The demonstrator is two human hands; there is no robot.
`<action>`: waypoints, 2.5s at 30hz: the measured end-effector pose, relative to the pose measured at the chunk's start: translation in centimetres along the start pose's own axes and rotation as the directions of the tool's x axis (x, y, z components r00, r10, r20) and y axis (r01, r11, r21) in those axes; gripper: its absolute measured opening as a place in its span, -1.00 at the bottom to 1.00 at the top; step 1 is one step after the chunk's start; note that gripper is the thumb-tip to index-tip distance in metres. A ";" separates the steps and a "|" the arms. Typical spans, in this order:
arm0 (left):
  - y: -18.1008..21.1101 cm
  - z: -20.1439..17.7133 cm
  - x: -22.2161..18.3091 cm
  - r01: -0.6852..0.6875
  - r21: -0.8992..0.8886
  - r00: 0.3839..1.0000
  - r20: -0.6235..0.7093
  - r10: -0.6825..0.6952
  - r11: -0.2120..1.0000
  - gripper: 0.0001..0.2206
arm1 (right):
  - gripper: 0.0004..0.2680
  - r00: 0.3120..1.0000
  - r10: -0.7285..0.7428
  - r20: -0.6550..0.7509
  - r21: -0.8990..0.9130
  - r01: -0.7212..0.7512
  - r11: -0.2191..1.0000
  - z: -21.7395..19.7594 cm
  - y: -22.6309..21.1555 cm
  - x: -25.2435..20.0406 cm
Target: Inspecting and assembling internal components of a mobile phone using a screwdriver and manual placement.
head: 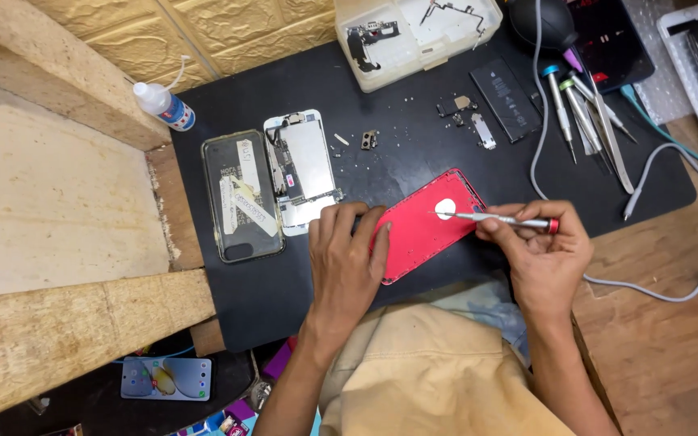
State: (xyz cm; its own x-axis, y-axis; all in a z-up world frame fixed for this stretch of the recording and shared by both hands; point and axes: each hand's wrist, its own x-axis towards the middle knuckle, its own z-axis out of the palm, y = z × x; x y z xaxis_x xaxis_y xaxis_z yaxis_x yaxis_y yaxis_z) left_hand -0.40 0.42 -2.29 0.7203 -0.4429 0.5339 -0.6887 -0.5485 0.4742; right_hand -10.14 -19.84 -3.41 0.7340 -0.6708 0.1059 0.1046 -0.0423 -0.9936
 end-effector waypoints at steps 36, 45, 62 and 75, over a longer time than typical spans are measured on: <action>0.9 -0.2 0.3 0.080 -0.085 0.996 -0.042 -0.084 0.993 -0.94 | -0.96 0.800 -0.534 0.274 -0.454 0.597 0.661 2.5 0.5 -3.0; 0.8 -0.1 0.2 0.075 -0.079 0.996 -0.042 -0.078 0.994 -0.94 | -0.95 0.799 -0.541 0.263 -0.452 0.597 0.662 2.7 0.7 -3.0; 0.6 -0.2 0.1 0.098 -0.107 0.995 -0.026 -0.101 0.989 -0.95 | -0.98 0.798 -0.538 0.270 -0.352 0.602 0.717 2.4 0.9 -3.0; 0.4 -0.2 0.0 0.124 -0.142 0.992 -0.018 -0.128 0.982 -0.96 | -0.97 0.765 -0.545 0.342 -0.295 0.638 0.711 2.3 0.9 -3.1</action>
State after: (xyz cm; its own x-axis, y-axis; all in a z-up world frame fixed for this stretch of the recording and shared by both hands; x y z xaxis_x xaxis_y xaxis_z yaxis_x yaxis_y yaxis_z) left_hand -0.68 0.37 -1.96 0.8010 -0.3564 0.4810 -0.5985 -0.4931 0.6314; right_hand -10.82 -16.12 -4.51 0.7343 -0.2372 0.6360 0.3448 -0.6768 -0.6505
